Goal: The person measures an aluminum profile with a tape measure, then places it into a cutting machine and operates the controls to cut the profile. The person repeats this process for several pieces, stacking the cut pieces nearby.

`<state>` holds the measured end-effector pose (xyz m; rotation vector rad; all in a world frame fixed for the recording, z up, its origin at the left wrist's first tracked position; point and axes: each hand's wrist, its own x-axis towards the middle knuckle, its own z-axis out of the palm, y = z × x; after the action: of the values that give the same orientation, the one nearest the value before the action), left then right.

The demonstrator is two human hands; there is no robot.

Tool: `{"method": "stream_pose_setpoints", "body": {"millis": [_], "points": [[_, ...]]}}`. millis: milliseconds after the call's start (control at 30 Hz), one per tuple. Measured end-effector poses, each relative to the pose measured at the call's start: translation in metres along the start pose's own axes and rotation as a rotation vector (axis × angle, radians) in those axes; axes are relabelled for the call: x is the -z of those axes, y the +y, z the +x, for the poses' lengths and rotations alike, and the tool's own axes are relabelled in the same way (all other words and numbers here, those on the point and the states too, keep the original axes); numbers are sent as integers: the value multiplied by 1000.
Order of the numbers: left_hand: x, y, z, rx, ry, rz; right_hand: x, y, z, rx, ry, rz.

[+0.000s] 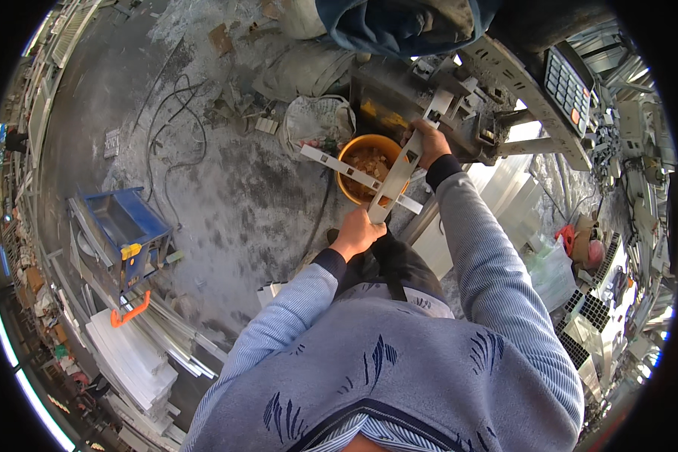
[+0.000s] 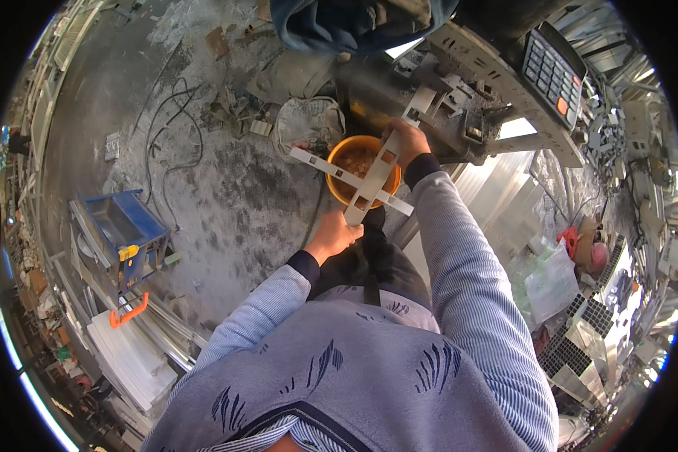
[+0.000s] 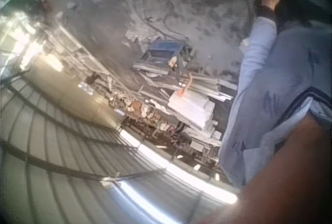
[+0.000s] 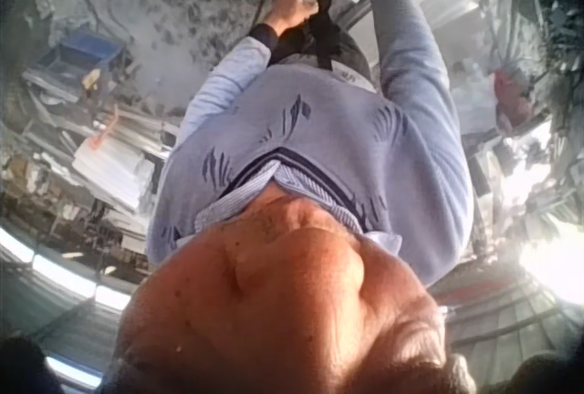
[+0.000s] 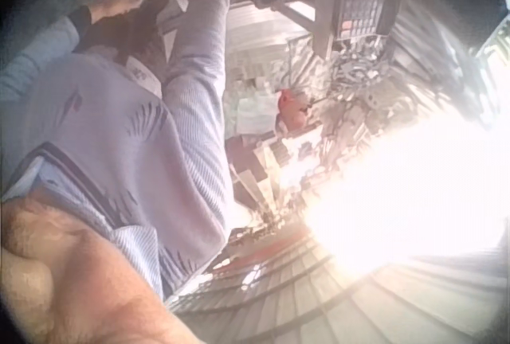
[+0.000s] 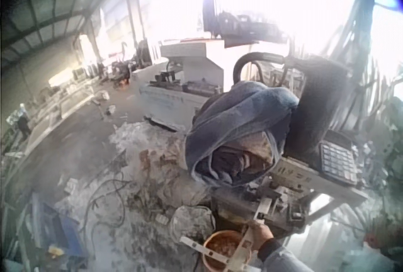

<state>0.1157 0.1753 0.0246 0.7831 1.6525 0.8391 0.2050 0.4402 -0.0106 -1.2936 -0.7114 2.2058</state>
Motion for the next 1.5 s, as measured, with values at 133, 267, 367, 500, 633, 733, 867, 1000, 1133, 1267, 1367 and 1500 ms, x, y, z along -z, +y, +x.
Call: {"method": "stream_pose_setpoints", "body": {"millis": [133, 267, 367, 500, 633, 733, 867, 1000, 1133, 1267, 1367, 1500], "points": [[12, 0, -5, 5, -100, -67, -3, 10, -1, 5, 15, 106], [5, 4, 1, 17, -23, 24, -2, 10, 0, 56, 60, -20], [-1, 6, -2, 124, -21, 64, 1, -1, -6, -27, 3, -12], [14, 2, 2, 138, -78, 32, -10, -9, -9, -13, 50, 28], [12, -9, -2, 0, -55, 15, -12, -7, -10, -4, 64, 21], [1, -14, -13, -65, -11, 9, -9, 4, -13, 76, 102, 49], [-4, -5, -6, -54, 58, 109, -6, 4, -12, 98, -9, 33], [4, 14, -3, 12, -31, 148, -7, -2, -12, 6, 124, -18], [34, 25, 1, 258, -232, -90, -16, 5, -15, 164, 32, 70], [21, 38, -3, -20, -119, 203, -12, -1, -18, 31, 97, 19], [32, 32, 2, 311, -243, -20, -13, 0, -14, 69, -23, 57], [22, 14, 3, 154, -259, -246, -6, -1, -11, 43, 61, -26]]}}
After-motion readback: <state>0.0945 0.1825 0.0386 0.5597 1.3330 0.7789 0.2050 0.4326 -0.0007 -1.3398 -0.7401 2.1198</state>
